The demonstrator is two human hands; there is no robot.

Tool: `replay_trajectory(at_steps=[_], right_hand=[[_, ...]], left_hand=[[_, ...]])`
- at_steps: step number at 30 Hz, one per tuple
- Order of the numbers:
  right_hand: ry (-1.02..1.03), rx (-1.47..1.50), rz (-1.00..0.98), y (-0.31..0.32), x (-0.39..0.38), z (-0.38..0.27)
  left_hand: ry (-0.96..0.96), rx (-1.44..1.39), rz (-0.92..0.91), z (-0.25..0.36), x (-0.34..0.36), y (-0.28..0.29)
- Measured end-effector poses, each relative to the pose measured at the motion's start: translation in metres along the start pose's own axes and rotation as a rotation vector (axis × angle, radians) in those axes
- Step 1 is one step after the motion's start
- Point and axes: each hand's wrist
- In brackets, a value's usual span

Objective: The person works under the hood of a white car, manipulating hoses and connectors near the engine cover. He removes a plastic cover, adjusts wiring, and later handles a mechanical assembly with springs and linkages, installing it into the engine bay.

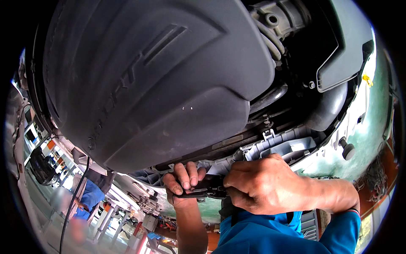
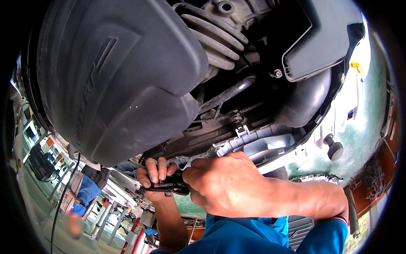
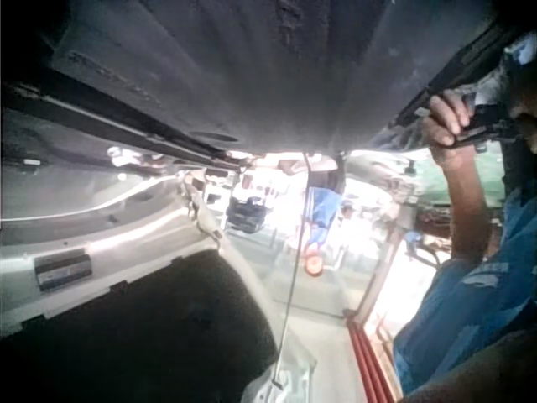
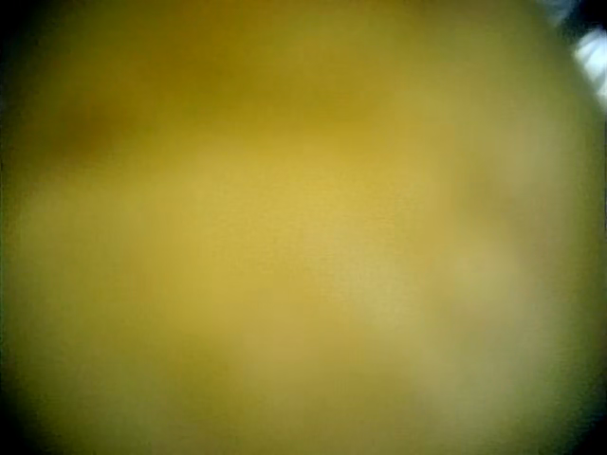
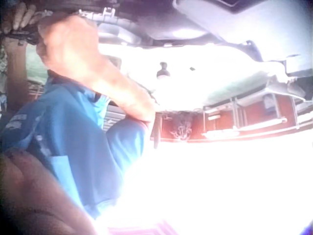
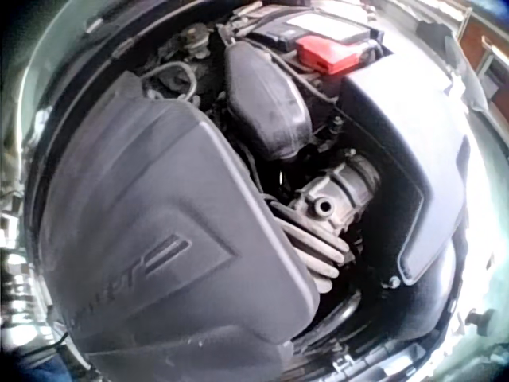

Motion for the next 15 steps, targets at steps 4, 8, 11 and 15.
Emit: replay_trajectory(at_steps=[4, 8, 11, 15], right_hand=[[-0.031, -0.017, 0.004, -0.001, 0.003, -0.003], [-0.001, -0.036, 0.035, -0.001, 0.004, -0.004], [-0.026, -0.063, 0.034, -0.002, 0.003, -0.005], [-0.038, -0.038, 0.131, -0.001, 0.003, -0.008]], left_hand=[[0.008, 0.172, -0.036, 0.018, 0.004, -0.003], [0.034, 0.371, -0.043, 0.036, 0.007, -0.015], [0.029, 0.443, -0.034, 0.043, 0.008, -0.02], [0.04, 0.241, 0.092, 0.049, 0.01, -0.016]])
Point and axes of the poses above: each hand's wrist, its own x-axis towards the middle knuckle, its own y-axis out of the back of the hand, z = x × y, and after that the axes turned 8 degrees about -z, right-handed
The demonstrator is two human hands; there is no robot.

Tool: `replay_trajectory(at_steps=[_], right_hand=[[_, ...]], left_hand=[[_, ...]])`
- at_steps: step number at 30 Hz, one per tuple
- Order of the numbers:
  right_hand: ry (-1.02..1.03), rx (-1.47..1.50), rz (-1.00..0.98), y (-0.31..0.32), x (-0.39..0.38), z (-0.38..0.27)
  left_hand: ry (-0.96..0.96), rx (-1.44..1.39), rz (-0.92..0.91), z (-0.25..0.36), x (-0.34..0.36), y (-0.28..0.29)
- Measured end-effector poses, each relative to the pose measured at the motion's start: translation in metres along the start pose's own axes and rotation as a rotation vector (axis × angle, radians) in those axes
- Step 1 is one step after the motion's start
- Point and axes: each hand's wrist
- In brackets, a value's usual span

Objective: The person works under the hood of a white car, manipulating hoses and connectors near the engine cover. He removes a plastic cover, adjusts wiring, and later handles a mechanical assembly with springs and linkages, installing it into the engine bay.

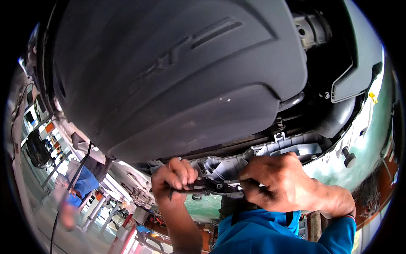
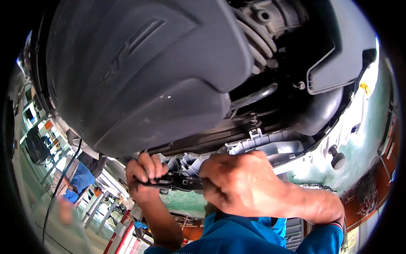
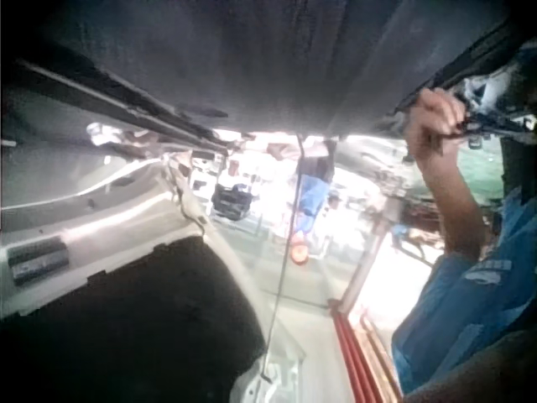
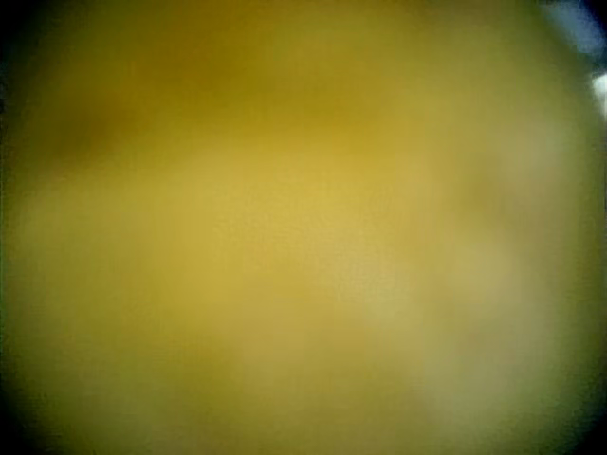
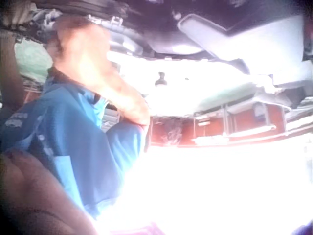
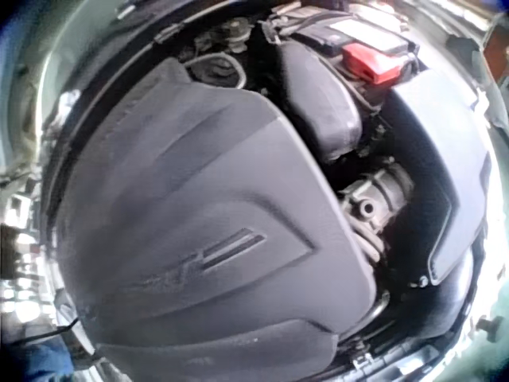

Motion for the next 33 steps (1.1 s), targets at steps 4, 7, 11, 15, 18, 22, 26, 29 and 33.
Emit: replay_trajectory(at_steps=[4, 7, 11, 15, 18, 22, 26, 29, 33], right_hand=[[-0.077, -0.269, -0.147, 0.007, 0.004, -0.007], [0.141, -0.153, -0.081, 0.011, 0.009, -0.012], [0.398, -0.077, -0.127, 0.007, 0.018, -0.018], [0.512, -0.075, -0.26, -0.008, 0.031, -0.027], [0.557, -0.063, -0.286, -0.007, 0.034, -0.032], [0.534, -0.061, -0.269, -0.005, 0.022, -0.036], [0.421, -0.077, -0.162, -0.011, 0.01, -0.038], [0.371, -0.099, 0.001, -0.011, 0.002, -0.036], [0.308, -0.106, 0.208, -0.019, -0.01, -0.029]], left_hand=[[0.191, -0.356, 0.013, 0.0, 0.002, 0.003], [0.356, -0.564, -0.062, -0.01, 0.0, -0.005], [0.562, -0.552, -0.158, -0.024, -0.01, -0.021], [0.771, -0.18, 0.09, -0.017, -0.02, -0.029], [0.71, -0.433, -0.224, -0.009, -0.012, -0.023], [0.537, -0.395, -0.302, -0.001, -0.003, -0.022], [0.538, -0.228, -0.357, 0.017, -0.003, -0.006], [0.467, 0.106, -0.306, 0.035, -0.014, 0.014], [0.076, 0.381, -0.407, 0.052, -0.037, 0.021]])
Point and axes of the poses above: each hand's wrist, its own x-axis towards the middle knuckle, its own y-axis out of the back of the hand, z = x × y, and after that the axes turned 8 degrees about -z, right-handed
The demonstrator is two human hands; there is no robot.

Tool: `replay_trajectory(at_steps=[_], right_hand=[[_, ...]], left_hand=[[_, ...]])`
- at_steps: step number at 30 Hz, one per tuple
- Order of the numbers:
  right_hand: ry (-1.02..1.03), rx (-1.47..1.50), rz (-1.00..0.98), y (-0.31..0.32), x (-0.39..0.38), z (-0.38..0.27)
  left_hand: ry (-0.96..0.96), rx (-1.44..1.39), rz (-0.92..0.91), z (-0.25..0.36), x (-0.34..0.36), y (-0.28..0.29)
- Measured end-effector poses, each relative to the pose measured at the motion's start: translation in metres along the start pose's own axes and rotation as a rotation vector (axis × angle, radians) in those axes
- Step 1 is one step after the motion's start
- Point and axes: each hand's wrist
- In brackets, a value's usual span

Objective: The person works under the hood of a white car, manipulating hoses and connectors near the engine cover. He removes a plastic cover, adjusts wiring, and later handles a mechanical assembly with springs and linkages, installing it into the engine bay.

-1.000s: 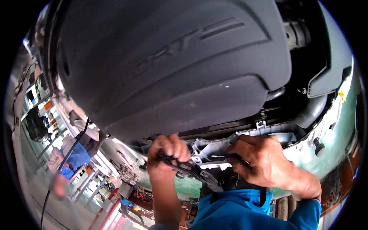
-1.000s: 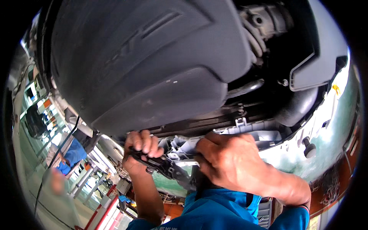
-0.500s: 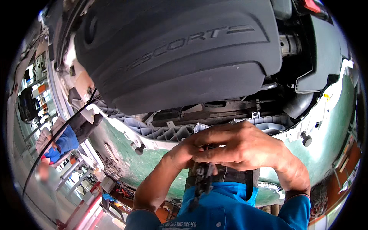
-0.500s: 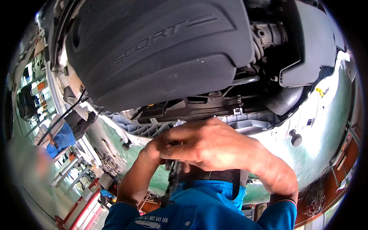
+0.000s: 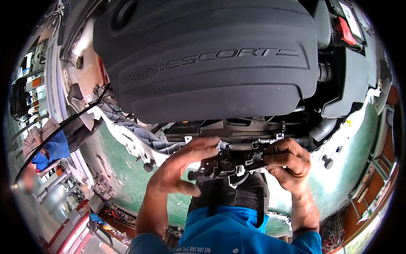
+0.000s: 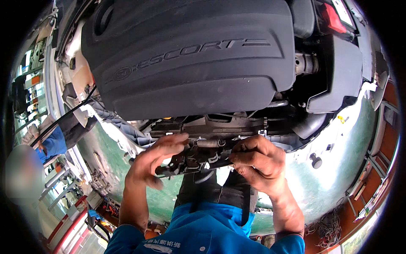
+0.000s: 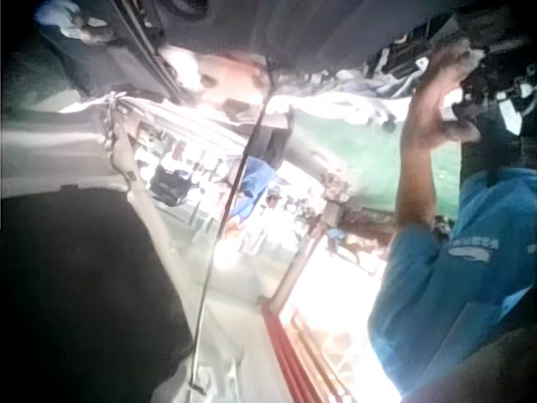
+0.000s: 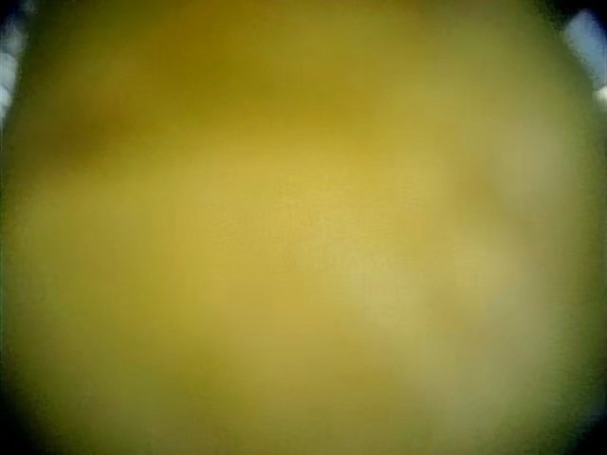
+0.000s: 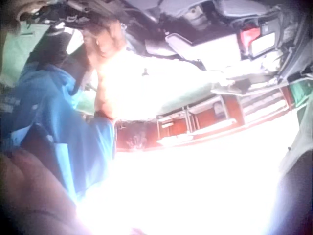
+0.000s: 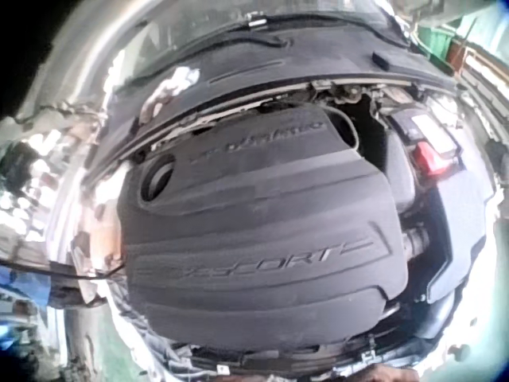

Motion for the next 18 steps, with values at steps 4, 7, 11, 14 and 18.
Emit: replay_trajectory(at_steps=[4, 7, 11, 14, 18], right_hand=[[-0.094, -0.008, 0.077, -0.009, -0.009, 0.003], [-0.124, 0.015, 0.074, -0.012, -0.008, 0.002], [-0.193, 0.008, 0.049, -0.012, -0.004, -0.005], [-0.198, -0.003, -0.078, -0.007, -0.007, -0.008], [-0.051, 0.34, 0.0, 0.013, -0.015, 0.004]], left_hand=[[0.088, 0.451, 0.115, 0.01, 0.001, -0.009], [0.068, 0.581, 0.202, 0.021, 0.01, -0.011], [0.211, 0.806, 0.204, 0.023, 0.023, -0.018], [0.212, 0.958, 0.158, 0.017, 0.031, -0.016], [0.147, 0.982, 0.151, 0.01, 0.031, -0.01]])
Point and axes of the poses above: each hand's wrist, its own x-axis towards the middle knuckle, its own y-axis out of the back of the hand, z = x × y, and after that the axes turned 8 degrees about -z, right-handed
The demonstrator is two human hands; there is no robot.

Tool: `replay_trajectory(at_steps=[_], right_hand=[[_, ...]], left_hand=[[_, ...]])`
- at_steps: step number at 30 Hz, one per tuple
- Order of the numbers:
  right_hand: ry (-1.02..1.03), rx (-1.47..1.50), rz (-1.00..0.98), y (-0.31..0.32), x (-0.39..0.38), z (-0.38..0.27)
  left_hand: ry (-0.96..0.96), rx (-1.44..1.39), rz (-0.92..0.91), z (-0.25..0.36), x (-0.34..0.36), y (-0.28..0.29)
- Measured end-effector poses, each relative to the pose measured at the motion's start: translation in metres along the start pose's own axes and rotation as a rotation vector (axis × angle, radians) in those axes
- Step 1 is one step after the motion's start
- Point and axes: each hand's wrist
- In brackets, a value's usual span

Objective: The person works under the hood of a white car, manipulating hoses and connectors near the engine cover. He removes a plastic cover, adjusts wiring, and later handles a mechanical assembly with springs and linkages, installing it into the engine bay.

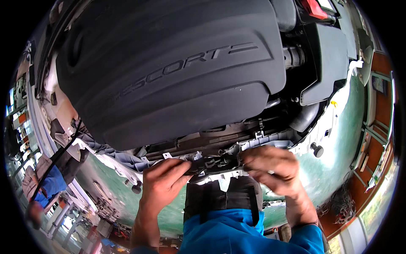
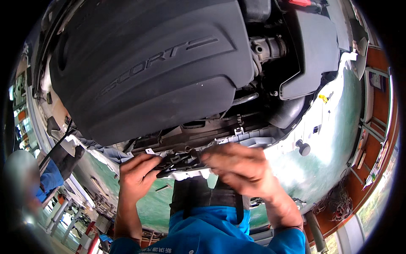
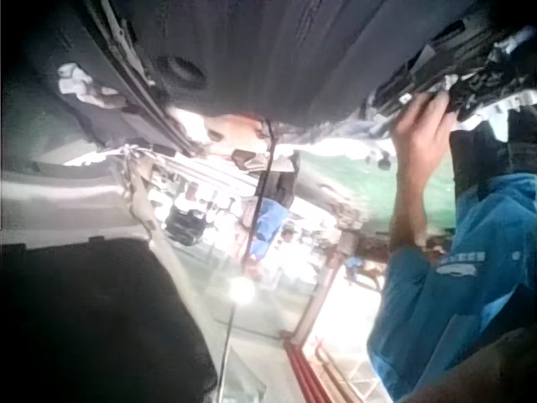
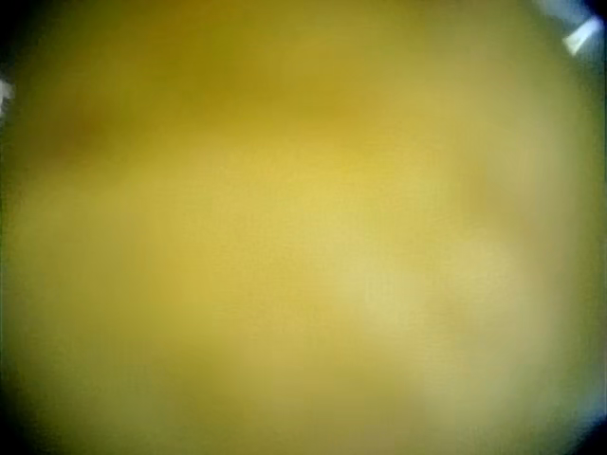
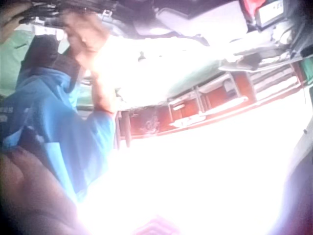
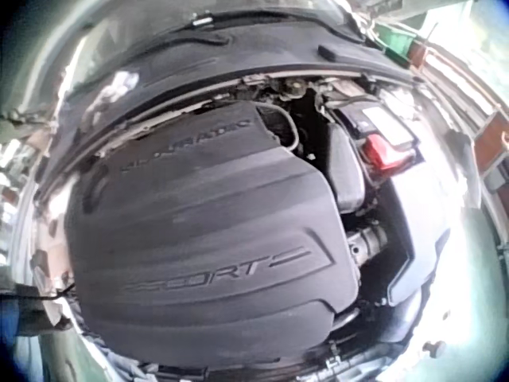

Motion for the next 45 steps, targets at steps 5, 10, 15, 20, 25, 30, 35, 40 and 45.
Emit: replay_trajectory(at_steps=[5, 10, 15, 20, 25, 30, 35, 40, 45], right_hand=[[-0.243, -0.444, 0.171, 0.022, -0.01, 0.002], [-0.258, -0.711, -0.168, 0.015, -0.008, 0.016], [-0.213, -0.725, -0.264, 0.008, -0.009, 0.026], [-0.121, -0.425, -0.306, 0.025, -0.011, 0.016], [-0.136, -0.221, -0.201, 0.022, -0.006, 0.015], [-0.172, -0.203, -0.122, 0.013, -0.001, 0.019], [-0.184, -0.263, -0.085, 0.008, 0.001, 0.022], [-0.247, -0.307, -0.035, 0.001, 0.001, 0.015], [-0.265, -0.374, 0.004, -0.006, 0.003, 0.011]], left_hand=[[0.054, -0.107, 0.048, -0.012, -0.01, -0.006], [0.068, -0.16, 0.054, -0.027, -0.016, -0.013], [0.077, -0.125, 0.069, -0.032, -0.02, -0.014], [0.061, -0.018, 0.037, -0.026, -0.02, -0.005], [-0.022, 0.115, -0.052, -0.011, -0.014, 0.01], [-0.12, 0.273, -0.094, 0.005, 0.0, 0.017], [-0.166, 0.381, -0.167, 0.021, 0.016, 0.021], [-0.205, 0.53, -0.225, 0.04, 0.027, 0.026], [-0.265, 0.696, -0.295, 0.058, 0.036, 0.033]])
Point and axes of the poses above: each hand's wrist, its own x-axis towards the middle knuckle, its own y-axis out of the back of the hand, z = x × y, and after that the axes turned 8 degrees about -z, right-handed
